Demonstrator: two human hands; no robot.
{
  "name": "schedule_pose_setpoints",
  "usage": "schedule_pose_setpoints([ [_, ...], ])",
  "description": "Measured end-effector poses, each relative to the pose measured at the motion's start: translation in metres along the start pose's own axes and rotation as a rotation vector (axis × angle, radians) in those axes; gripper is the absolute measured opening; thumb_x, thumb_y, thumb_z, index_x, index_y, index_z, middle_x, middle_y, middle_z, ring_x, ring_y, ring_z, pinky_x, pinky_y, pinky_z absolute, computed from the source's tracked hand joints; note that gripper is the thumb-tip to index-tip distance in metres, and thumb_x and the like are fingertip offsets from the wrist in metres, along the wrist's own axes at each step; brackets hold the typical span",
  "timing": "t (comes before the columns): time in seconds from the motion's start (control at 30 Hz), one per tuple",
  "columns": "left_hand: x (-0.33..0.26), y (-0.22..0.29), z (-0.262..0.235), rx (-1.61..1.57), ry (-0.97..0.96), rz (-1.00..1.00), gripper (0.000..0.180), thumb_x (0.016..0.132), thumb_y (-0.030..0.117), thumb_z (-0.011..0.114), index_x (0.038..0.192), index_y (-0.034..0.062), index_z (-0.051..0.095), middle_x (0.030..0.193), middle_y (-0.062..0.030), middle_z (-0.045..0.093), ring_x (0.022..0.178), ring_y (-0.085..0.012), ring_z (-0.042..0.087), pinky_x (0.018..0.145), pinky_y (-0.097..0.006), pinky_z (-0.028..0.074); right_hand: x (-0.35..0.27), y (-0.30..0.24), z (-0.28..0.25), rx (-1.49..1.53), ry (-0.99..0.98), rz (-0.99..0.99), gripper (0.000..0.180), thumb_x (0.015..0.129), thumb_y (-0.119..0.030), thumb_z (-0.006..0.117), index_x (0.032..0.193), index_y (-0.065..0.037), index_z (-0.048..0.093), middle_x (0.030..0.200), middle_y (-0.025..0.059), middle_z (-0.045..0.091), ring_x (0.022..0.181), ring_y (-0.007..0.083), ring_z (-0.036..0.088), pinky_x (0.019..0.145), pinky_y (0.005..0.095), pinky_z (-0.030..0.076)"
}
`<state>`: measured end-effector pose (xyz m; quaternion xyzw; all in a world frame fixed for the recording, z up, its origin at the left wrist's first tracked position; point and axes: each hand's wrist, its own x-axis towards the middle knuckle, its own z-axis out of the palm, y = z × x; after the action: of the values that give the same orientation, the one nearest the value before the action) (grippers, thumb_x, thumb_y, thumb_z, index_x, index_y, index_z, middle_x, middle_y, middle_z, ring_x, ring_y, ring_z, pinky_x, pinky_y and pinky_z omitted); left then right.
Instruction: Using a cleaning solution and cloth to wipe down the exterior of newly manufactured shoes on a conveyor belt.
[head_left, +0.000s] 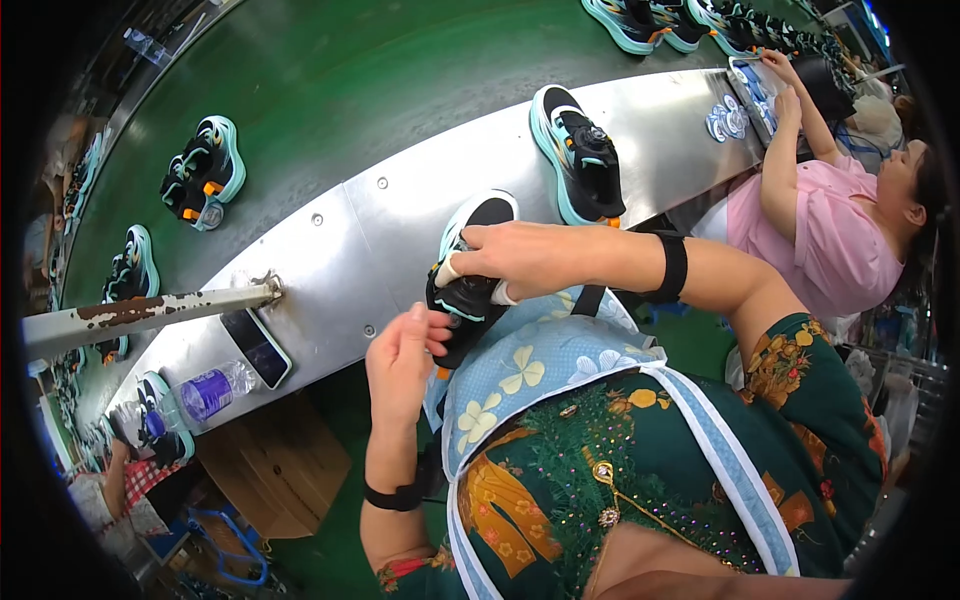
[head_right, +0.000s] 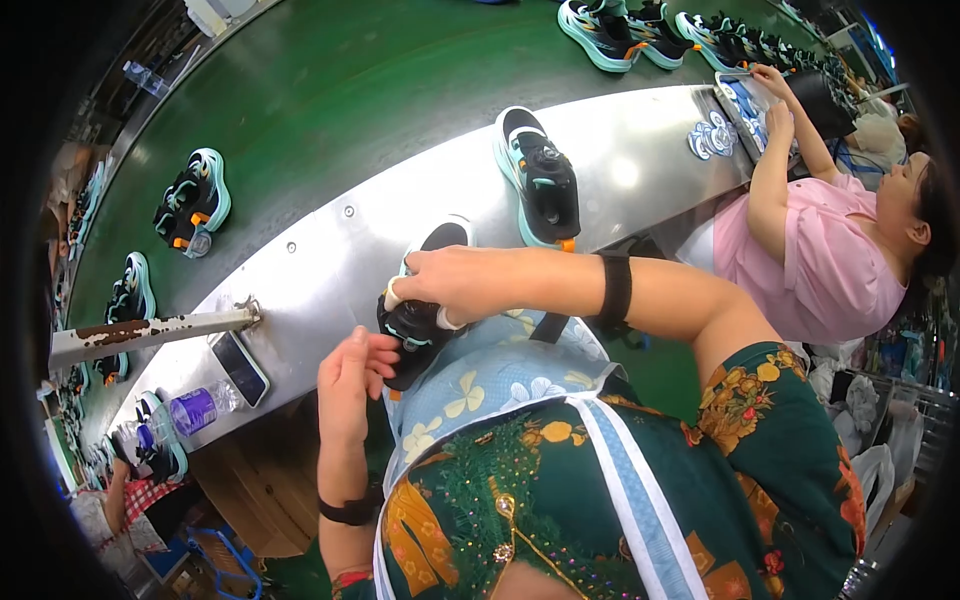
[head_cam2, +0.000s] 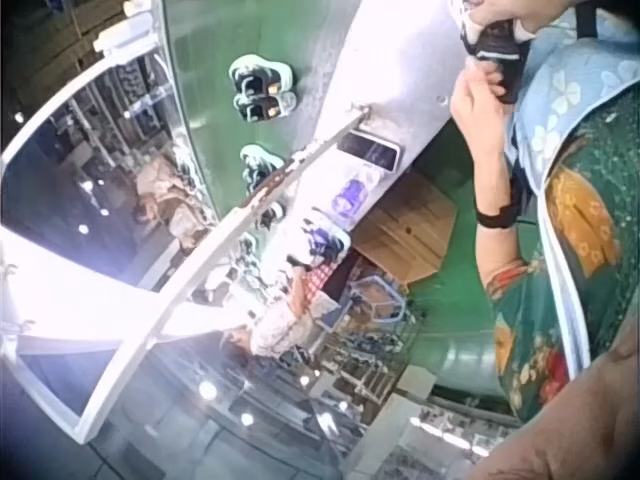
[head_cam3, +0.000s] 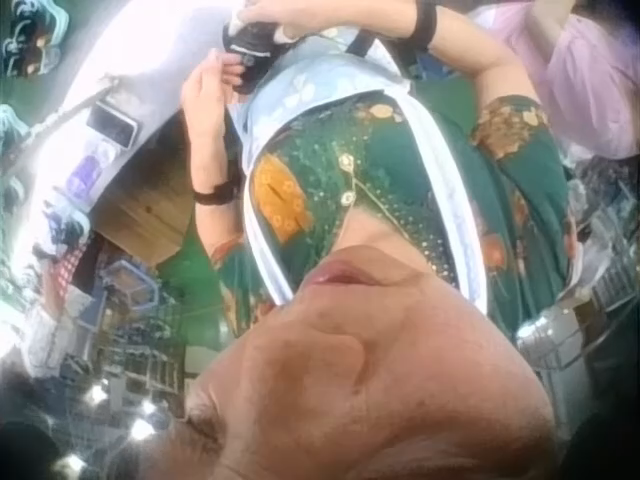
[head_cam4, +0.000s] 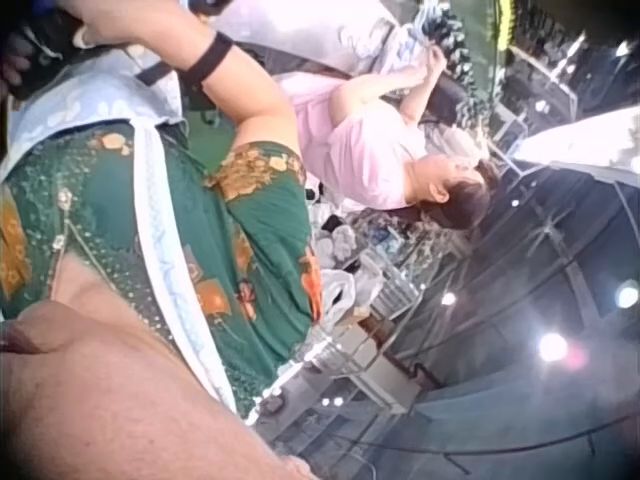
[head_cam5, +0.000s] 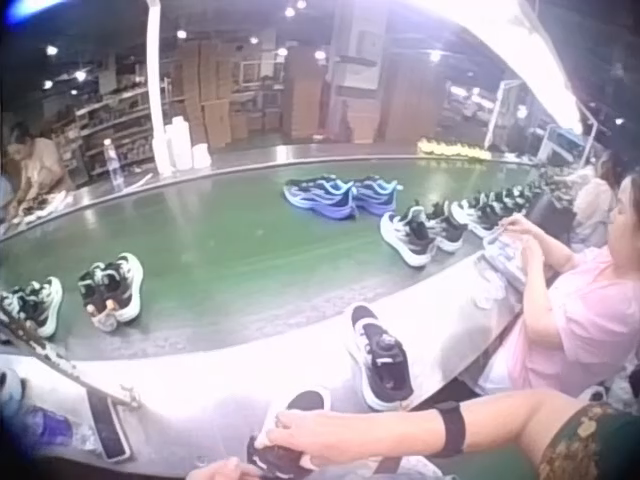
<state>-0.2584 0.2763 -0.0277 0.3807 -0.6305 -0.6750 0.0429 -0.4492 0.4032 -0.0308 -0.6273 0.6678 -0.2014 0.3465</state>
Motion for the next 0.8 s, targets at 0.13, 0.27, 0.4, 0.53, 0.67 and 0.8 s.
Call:
schedule_pose_setpoints([
  [0.13, 0.007, 0.019, 0.007, 0.244, -0.317, -0.293, 0.036, 0.093, 0.031, 0.058, 0.092, -0.0035, 0.066, 0.082, -0.0109, 0.067, 0.052, -0.0077, 0.051, 0.044, -0.018, 0.033, 0.001, -0.004, 0.002, -0.022, -0.049, -0.008, 0.060, 0.067, 0.000, 0.070, 0.124, -0.006, 0.053, 0.104, 0.0152, 0.051, 0.094, 0.0349, 0.059, 0.078, 0.0413, 0.048],
  [0.27, 0.009, 0.003, 0.005, 0.020, -0.369, -0.416, 0.031, 0.091, 0.028, 0.061, 0.094, -0.0019, 0.066, 0.081, -0.0098, 0.067, 0.052, -0.0068, 0.052, 0.043, -0.018, 0.034, -0.006, 0.005, -0.012, 0.130, -0.090, -0.088, 0.053, 0.071, -0.005, 0.071, 0.123, -0.006, 0.057, 0.096, 0.0124, 0.052, 0.089, 0.0303, 0.059, 0.078, 0.0378, 0.048],
  [0.4, -0.005, -0.007, 0.013, -0.080, -0.310, -0.364, 0.022, 0.090, 0.022, 0.061, 0.095, 0.0013, 0.066, 0.080, -0.0087, 0.068, 0.046, -0.0040, 0.042, 0.043, -0.018, 0.034, -0.021, 0.014, -0.019, 0.546, -0.001, -0.063, 0.037, 0.080, -0.014, 0.071, 0.117, -0.010, 0.067, 0.081, 0.0086, 0.052, 0.086, 0.0229, 0.056, 0.075, 0.0332, 0.046],
  [0.53, -0.004, -0.001, 0.021, -0.123, -0.308, -0.401, 0.018, 0.090, 0.018, 0.061, 0.097, 0.0021, 0.067, 0.077, -0.0073, 0.069, 0.043, -0.0023, 0.038, 0.041, -0.017, 0.030, -0.029, 0.007, 0.005, 0.371, 0.124, -0.110, 0.039, 0.080, -0.011, 0.069, 0.119, -0.014, 0.065, 0.082, 0.0108, 0.051, 0.078, 0.0269, 0.056, 0.071, 0.0359, 0.045],
  [0.67, 0.011, 0.008, 0.040, -0.198, -0.213, -0.317, 0.017, 0.093, 0.013, 0.058, 0.100, -0.0002, 0.066, 0.077, -0.0080, 0.069, 0.047, -0.0011, 0.042, 0.041, -0.018, 0.030, -0.016, 0.002, 0.015, -0.006, 0.473, -0.056, 0.031, 0.078, -0.018, 0.070, 0.107, -0.008, 0.065, 0.077, 0.0119, 0.055, 0.077, 0.0304, 0.059, 0.066, 0.0397, 0.047],
  [0.8, 0.014, -0.008, 0.055, -0.240, -0.226, -0.225, 0.017, 0.094, 0.013, 0.055, 0.096, -0.0003, 0.065, 0.079, -0.0110, 0.070, 0.042, -0.0019, 0.037, 0.038, -0.019, 0.029, -0.015, 0.011, 0.007, -0.089, 0.460, 0.074, 0.029, 0.080, -0.020, 0.069, 0.105, -0.005, 0.065, 0.080, 0.0130, 0.058, 0.078, 0.0325, 0.060, 0.067, 0.0408, 0.048],
])
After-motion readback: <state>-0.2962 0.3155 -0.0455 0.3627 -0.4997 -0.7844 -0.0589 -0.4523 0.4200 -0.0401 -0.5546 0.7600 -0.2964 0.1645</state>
